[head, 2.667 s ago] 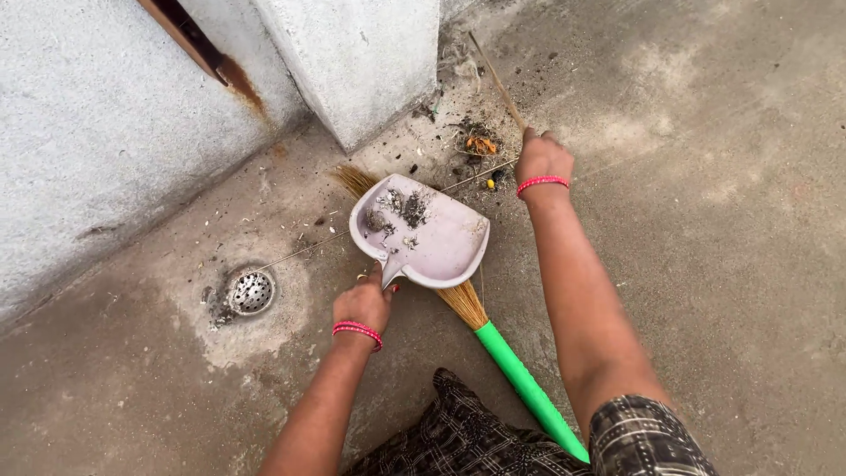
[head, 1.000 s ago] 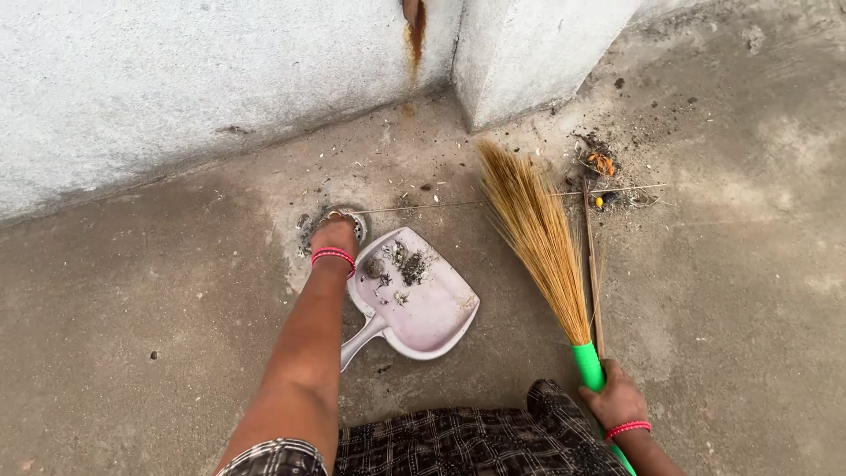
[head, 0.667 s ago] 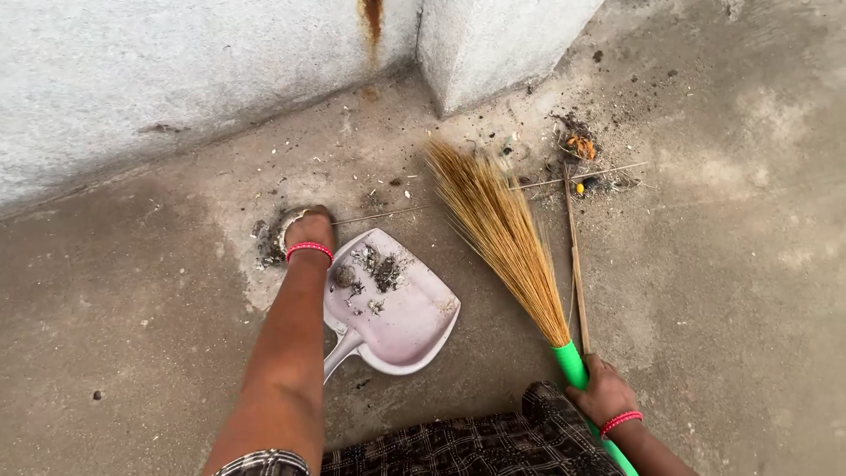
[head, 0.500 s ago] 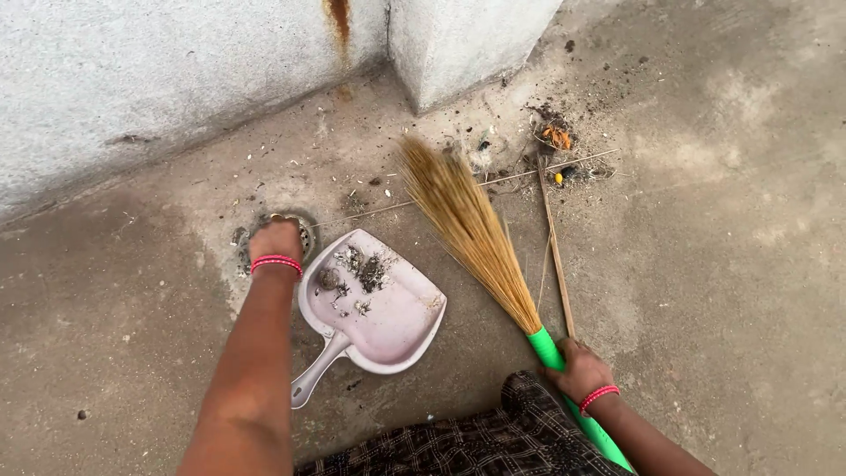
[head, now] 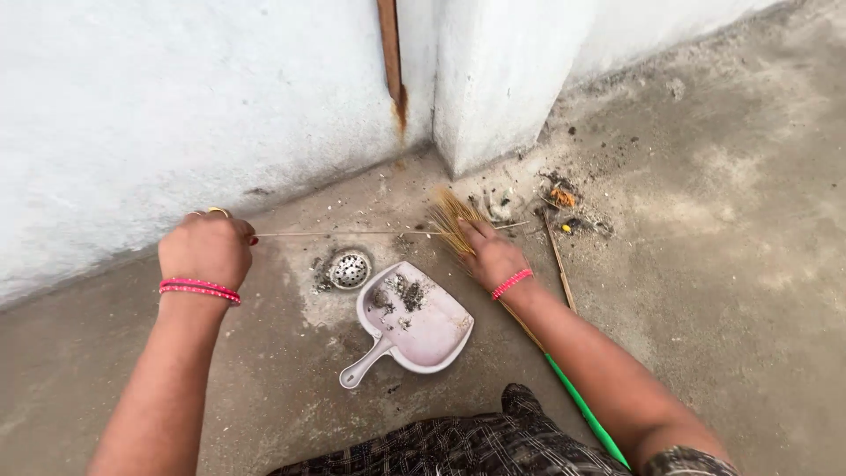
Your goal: Sweeping debris and small sticks into a dustpan on an outdoor balcony.
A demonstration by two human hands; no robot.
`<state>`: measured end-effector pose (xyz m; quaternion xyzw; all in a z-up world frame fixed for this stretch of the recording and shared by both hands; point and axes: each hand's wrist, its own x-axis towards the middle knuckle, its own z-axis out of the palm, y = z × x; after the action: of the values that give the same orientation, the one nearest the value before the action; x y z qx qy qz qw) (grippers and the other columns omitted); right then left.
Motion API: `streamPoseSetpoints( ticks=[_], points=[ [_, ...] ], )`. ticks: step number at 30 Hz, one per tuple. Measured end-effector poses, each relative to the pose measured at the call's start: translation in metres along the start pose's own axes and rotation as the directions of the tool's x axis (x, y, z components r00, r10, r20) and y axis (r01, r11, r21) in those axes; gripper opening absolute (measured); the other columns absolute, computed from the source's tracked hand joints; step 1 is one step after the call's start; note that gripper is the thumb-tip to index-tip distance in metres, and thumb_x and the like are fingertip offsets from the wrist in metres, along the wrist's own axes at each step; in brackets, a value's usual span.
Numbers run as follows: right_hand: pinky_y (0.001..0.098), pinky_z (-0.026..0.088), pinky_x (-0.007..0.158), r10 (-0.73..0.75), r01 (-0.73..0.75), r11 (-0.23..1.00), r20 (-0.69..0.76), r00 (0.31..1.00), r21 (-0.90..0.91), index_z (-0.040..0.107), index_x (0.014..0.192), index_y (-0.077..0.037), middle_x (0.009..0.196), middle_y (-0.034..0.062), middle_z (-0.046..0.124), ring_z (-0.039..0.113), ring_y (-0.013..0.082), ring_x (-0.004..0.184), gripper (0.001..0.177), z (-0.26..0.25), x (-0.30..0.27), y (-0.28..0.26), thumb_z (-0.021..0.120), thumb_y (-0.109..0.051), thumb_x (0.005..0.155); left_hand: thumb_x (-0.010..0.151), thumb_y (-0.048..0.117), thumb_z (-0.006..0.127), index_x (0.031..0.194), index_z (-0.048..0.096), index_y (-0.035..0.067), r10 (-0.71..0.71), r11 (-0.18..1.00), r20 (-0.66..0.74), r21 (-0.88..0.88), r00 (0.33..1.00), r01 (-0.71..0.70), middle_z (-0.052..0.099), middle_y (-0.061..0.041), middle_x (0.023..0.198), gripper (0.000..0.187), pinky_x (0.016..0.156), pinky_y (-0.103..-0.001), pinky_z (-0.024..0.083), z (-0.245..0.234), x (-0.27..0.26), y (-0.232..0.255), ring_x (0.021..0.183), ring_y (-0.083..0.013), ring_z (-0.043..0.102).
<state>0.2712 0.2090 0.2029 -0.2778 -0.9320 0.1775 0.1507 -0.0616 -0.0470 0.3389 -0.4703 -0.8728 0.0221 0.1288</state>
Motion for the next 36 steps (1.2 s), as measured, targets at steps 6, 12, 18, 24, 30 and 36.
streamPoseSetpoints(
  ticks=[6,12,18,24,30,36],
  points=[
    [0.0419,0.055,0.095,-0.227,0.270,0.960,0.346,0.910,-0.080,0.075,0.123,-0.021,0.117,0.0057,0.074,0.070,0.0284,0.110,0.036,0.038,0.124,-0.040,0.075,-0.027,0.087,0.091,0.028,0.072,0.090,0.084,0.032,-0.210,0.977,-0.131,0.002,0.969,0.212,0.076,-0.002,0.093,0.013,0.078,-0.040,0.059,-0.090,-0.069,-0.029,0.093,-0.0246,0.071],
    [0.0418,0.056,0.080,-0.101,0.099,0.995,0.186,0.977,0.019,0.076,0.097,-0.012,0.091,0.0076,0.074,0.073,0.0295,0.089,0.024,-0.016,0.137,-0.094,0.083,-0.030,0.083,0.091,0.036,0.079,0.093,0.084,0.027,-0.383,0.921,-0.278,-0.186,0.881,0.342,0.075,-0.003,0.093,0.011,0.076,-0.042,0.057,-0.122,-0.107,-0.057,0.090,-0.0264,0.070],
    [0.0407,0.056,0.074,-0.239,0.286,0.956,-0.392,0.888,0.064,0.066,0.100,-0.006,0.095,0.0124,0.070,0.071,0.0318,0.086,0.032,-0.068,0.092,-0.134,0.083,-0.032,0.093,0.095,0.032,0.078,0.097,0.085,0.027,-0.386,0.920,-0.257,-0.179,0.886,0.349,0.075,-0.002,0.092,0.009,0.073,-0.042,0.056,-0.110,-0.119,-0.055,0.085,-0.0256,0.070],
    [0.0404,0.058,0.076,-0.563,0.548,0.819,-0.428,0.707,-0.172,0.073,0.115,-0.006,0.108,0.0121,0.069,0.070,0.0311,0.094,0.031,-0.092,0.078,-0.142,0.078,-0.022,0.089,0.089,0.031,0.078,0.098,0.084,0.025,-0.325,0.919,-0.219,-0.304,0.920,0.253,0.074,-0.003,0.094,0.012,0.074,-0.043,0.056,-0.096,-0.107,-0.052,0.087,-0.0277,0.070],
    [0.0379,0.057,0.079,-0.638,0.612,0.760,-0.435,0.636,-0.218,0.073,0.112,-0.005,0.107,0.0089,0.069,0.068,0.0261,0.094,0.027,-0.098,0.072,-0.163,0.079,-0.022,0.093,0.090,0.032,0.075,0.096,0.084,0.028,-0.259,0.941,-0.155,-0.263,0.953,0.213,0.074,-0.007,0.087,0.012,0.077,-0.044,0.057,-0.069,-0.095,-0.031,0.089,-0.0289,0.070],
    [0.0371,0.054,0.071,-0.580,0.539,0.813,-0.401,0.709,-0.221,0.078,0.100,-0.008,0.091,0.0070,0.072,0.065,0.0258,0.079,0.013,-0.071,0.078,-0.152,0.078,-0.018,0.092,0.095,0.024,0.066,0.095,0.078,0.020,-0.170,0.948,-0.059,-0.282,0.984,0.147,0.075,-0.010,0.089,0.013,0.076,-0.047,0.057,-0.048,-0.085,-0.011,0.089,-0.0311,0.072]
  ],
)
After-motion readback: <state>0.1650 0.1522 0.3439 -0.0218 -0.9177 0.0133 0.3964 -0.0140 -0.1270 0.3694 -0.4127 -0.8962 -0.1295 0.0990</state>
